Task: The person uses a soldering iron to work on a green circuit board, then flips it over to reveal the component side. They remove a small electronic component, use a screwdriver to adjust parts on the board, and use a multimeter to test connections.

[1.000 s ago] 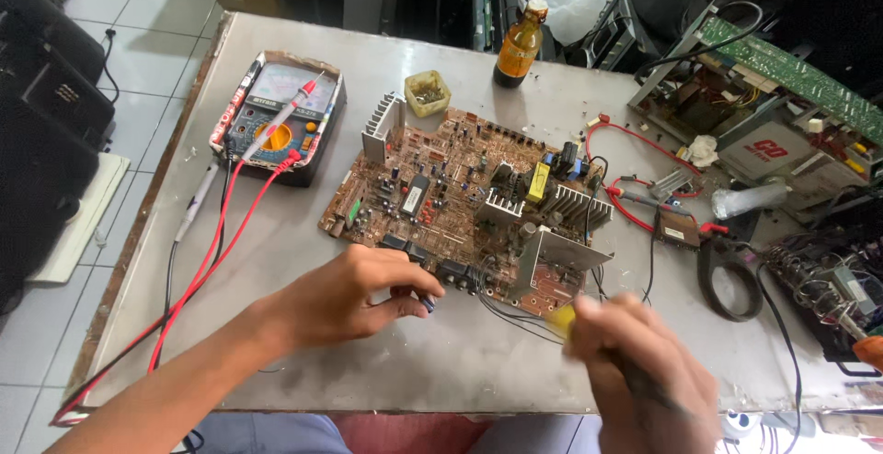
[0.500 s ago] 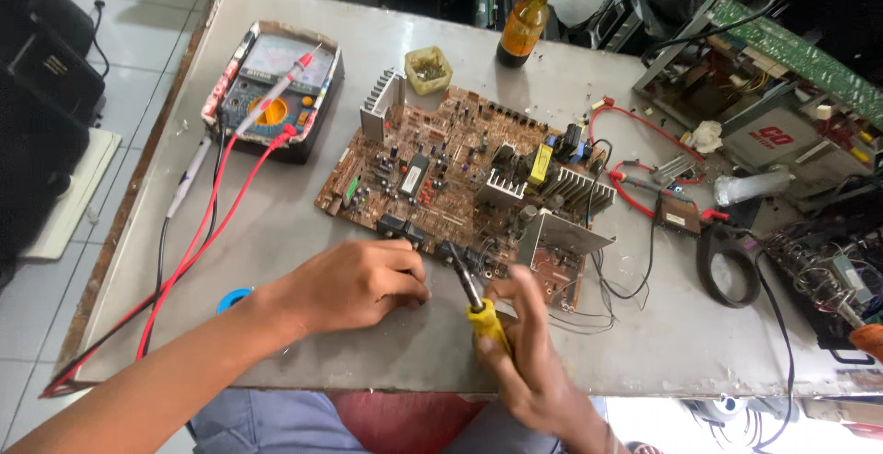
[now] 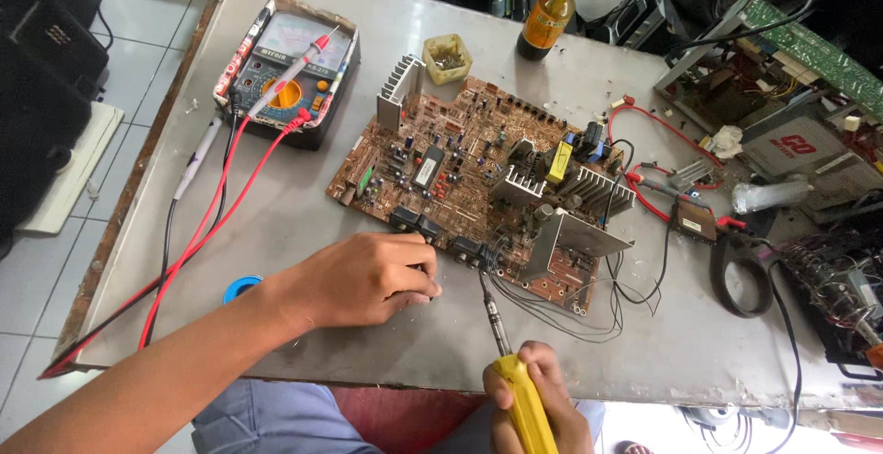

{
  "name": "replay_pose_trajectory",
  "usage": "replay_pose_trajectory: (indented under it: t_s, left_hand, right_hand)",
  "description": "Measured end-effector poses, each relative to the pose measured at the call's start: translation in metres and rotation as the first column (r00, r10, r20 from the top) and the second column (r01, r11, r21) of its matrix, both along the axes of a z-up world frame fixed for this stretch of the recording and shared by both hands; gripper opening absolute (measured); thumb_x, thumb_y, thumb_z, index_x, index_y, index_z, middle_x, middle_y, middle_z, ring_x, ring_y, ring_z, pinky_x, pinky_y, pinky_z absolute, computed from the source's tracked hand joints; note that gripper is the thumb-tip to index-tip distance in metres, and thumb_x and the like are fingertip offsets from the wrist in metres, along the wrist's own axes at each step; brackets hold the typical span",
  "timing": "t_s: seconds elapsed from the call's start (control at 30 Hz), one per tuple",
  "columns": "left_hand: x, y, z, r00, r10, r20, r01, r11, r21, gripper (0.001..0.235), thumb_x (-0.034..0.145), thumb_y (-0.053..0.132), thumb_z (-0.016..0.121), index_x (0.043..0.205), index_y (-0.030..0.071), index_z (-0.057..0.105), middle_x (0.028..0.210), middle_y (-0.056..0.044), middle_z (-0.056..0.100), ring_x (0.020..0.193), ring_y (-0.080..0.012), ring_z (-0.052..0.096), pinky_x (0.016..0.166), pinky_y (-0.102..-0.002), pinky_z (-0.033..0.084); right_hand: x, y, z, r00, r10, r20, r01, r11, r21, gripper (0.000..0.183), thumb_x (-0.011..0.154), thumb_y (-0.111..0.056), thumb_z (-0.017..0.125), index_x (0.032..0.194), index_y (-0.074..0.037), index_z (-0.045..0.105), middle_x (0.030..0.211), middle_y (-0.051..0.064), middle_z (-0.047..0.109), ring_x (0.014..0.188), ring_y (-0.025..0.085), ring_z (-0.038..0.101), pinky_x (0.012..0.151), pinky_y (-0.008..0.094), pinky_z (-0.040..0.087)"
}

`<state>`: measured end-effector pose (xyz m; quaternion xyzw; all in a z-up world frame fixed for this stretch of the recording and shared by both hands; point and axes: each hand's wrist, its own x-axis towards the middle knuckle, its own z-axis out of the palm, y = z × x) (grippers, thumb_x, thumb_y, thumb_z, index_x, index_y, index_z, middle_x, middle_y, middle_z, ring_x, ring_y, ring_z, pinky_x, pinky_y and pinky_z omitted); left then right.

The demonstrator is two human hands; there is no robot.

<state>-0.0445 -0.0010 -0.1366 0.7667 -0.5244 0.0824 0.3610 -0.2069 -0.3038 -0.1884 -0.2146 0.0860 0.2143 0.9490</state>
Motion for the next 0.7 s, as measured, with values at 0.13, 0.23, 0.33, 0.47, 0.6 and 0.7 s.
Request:
replay_pose_trajectory:
  t_s: [0.13,0.23,0.33,0.47,0.6,0.7]
  left_hand:
    - [-0.001,0.001,0.001,1.0,-0.01,-0.007,0.01,1.0,0.017,0.006,0.102,0.01,0.075,0.099,0.006,0.079,0.096,-0.004,0.066,0.087,-0.027,0.065,0.068,-0.041,0.052]
    - [-0.001,0.001,0.001,0.999,0.006,-0.044,-0.004,0.999,0.044,0.009,0.103,0.012,0.071,0.098,0.008,0.078,0.097,-0.002,0.066,0.09,-0.0245,0.065,0.071,-0.041,0.052]
    - [-0.001,-0.001,-0.002,1.0,0.012,-0.004,-0.012,1.0,0.014,0.005,0.099,0.007,0.075,0.095,0.009,0.078,0.095,-0.002,0.067,0.087,-0.0244,0.065,0.069,-0.039,0.052]
    - [-0.001,0.002,-0.005,1.0,-0.012,-0.027,0.013,1.0,0.025,0.005,0.101,0.008,0.074,0.097,0.008,0.076,0.099,-0.002,0.068,0.093,-0.0251,0.067,0.069,-0.041,0.054]
    - [0.0,0.0,0.003,0.996,-0.006,-0.085,0.008,1.0,0.026,0.003,0.099,0.008,0.075,0.096,0.008,0.076,0.094,-0.002,0.068,0.091,-0.0258,0.067,0.068,-0.042,0.052]
    - [-0.002,0.001,0.003,0.994,-0.013,-0.108,0.015,1.0,0.023,0.005,0.098,0.006,0.075,0.095,0.007,0.078,0.093,-0.002,0.069,0.09,-0.0258,0.068,0.07,-0.042,0.053]
  right_hand:
    - [0.007,-0.01,-0.001,0.958,0.209,0.196,-0.218,0.975,0.029,0.057,0.108,-0.043,0.053,0.153,-0.013,0.035,0.143,0.041,0.051,0.112,0.047,0.073,0.093,0.054,0.062]
    - [0.018,-0.001,0.017,0.92,0.242,0.309,-0.303,0.938,0.168,0.053,0.101,-0.016,0.067,0.15,-0.011,0.049,0.171,0.036,0.029,0.143,0.043,0.06,0.119,0.061,0.048]
    - [-0.006,-0.018,-0.051,0.921,0.049,0.387,-0.089,0.992,0.086,0.064,0.115,-0.064,0.042,0.149,-0.011,0.033,0.151,0.017,0.064,0.099,0.023,0.065,0.107,0.053,0.053]
    - [0.023,0.004,-0.005,0.864,0.122,0.488,-0.176,0.982,0.065,0.051,0.1,0.006,0.08,0.126,-0.002,0.037,0.074,-0.003,0.05,0.123,0.038,0.073,0.102,0.051,0.055]
    - [0.052,0.042,0.053,0.681,0.003,0.733,0.489,0.743,-0.457,0.033,0.103,-0.029,0.066,0.085,-0.002,0.065,0.076,0.011,0.045,0.054,0.022,0.049,0.046,0.034,0.038]
    - [0.06,0.046,0.082,0.619,0.331,0.712,0.55,0.465,-0.694,0.038,0.104,-0.033,0.063,0.086,-0.004,0.081,0.09,0.01,0.06,0.071,0.019,0.065,0.065,0.029,0.052]
